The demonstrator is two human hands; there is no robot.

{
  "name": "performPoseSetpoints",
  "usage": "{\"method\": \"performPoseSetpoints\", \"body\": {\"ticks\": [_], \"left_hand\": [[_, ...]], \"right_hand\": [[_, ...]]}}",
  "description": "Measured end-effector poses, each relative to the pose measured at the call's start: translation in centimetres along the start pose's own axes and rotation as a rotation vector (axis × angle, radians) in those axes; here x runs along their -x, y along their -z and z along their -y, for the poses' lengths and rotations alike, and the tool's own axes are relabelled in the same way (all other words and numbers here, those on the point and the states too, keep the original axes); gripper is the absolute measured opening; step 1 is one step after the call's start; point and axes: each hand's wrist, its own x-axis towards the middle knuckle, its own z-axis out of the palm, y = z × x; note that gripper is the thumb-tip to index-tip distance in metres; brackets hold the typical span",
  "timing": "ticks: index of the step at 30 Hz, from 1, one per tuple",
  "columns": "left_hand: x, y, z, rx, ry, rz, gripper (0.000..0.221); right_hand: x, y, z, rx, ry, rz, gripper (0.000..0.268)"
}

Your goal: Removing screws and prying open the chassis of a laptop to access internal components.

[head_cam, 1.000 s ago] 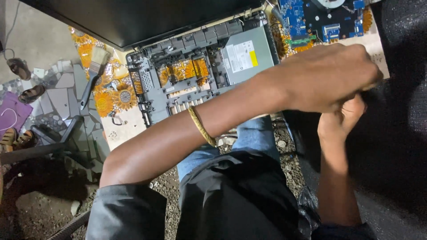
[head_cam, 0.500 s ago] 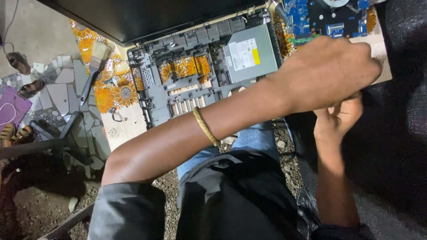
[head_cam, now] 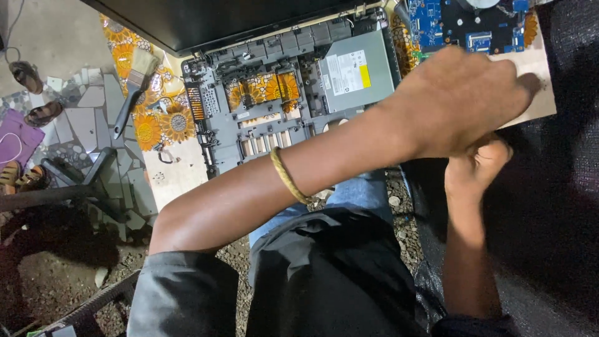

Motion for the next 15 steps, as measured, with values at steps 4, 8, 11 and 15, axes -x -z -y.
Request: {"method": "performPoseSetpoints", "body": {"ticks": [4, 8, 11, 15], "left_hand": [[0.17, 0.72, 0.43, 0.137, -0.055, 0.119, 0.016], [0.08, -0.09, 0.30, 0.024, -0.069, -0.064, 0.013], [0.04, 0.06, 0.19, 0.034, -0.069, -0.059, 0.008], [-0.04, 0.60, 0.04, 0.029, -0.059, -0.098, 0.011]], "right_hand": [[-0.01, 0.18, -0.01, 0.038, -0.001, -0.002, 0.020], [-0.03, 0.27, -0.33, 0.208, 0.115, -0.046, 0.049], [-0.07, 0.30, -0.42, 0.180, 0.103, -0.041, 0.048], [-0.28, 0.57, -0.14, 0.143, 0.086, -0.041, 0.049]]}}
